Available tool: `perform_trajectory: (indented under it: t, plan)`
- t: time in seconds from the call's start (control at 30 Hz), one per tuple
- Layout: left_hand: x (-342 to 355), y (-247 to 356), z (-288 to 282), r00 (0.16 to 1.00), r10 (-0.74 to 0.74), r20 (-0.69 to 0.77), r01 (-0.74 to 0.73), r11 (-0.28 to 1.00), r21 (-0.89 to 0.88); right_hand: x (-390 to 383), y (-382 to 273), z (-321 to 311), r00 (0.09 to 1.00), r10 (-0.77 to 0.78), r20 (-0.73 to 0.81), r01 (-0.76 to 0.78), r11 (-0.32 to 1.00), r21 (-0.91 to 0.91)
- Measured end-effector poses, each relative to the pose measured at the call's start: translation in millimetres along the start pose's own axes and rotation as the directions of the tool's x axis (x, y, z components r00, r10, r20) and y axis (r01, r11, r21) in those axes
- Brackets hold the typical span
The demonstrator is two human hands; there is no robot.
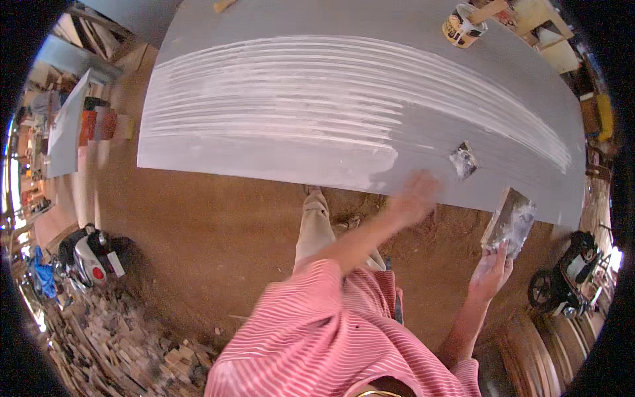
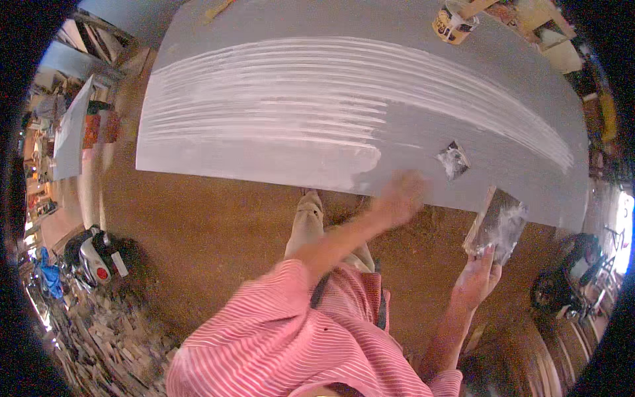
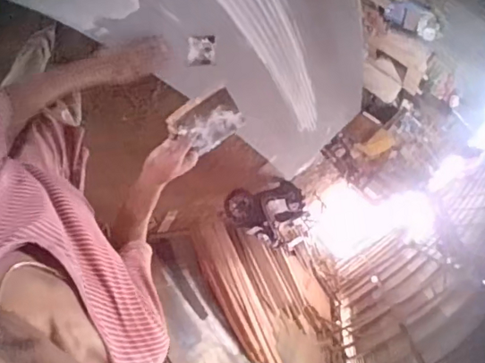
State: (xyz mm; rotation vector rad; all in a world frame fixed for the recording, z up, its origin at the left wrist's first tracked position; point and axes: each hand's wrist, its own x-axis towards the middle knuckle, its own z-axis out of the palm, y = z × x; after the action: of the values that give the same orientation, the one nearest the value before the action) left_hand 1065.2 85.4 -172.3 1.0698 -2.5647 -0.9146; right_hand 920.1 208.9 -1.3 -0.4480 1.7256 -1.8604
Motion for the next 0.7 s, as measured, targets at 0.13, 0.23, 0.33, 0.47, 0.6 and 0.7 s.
perform_trajectory:
  t: [0.13,0.23,0.33,0.47,0.6,0.7]
  plan:
    - [-108,-178,-153,0.92,-0.374,-0.119,0.392,0.894,0.215,-8,30,-62,0.993,0.075,-0.094,-0.087,0.988,-0.127]
    - [-217,-230,-265,0.719,-0.685,-0.114,0.695,0.707,0.135,-24,38,-93,0.968,0.186,-0.167,-0.203,0.975,-0.089]
    - [-234,-214,-247,0.672,-0.722,-0.163,0.705,0.556,0.44,-32,54,-111,0.94,0.194,-0.282,-0.205,0.979,-0.009]
    - [-177,-208,-179,0.572,-0.608,-0.55,0.751,0.658,0.053,-18,45,-80,0.974,0.161,-0.159,-0.151,0.986,0.076]
    - [31,-11,-56,0.855,-0.517,0.037,0.506,0.818,-0.274,9,23,-33,0.995,0.008,-0.101,-0.004,0.999,0.039]
    - [64,-8,16,0.97,-0.182,-0.16,0.153,0.972,-0.177,16,12,-23,0.998,-0.059,0.019,0.059,0.997,0.04]
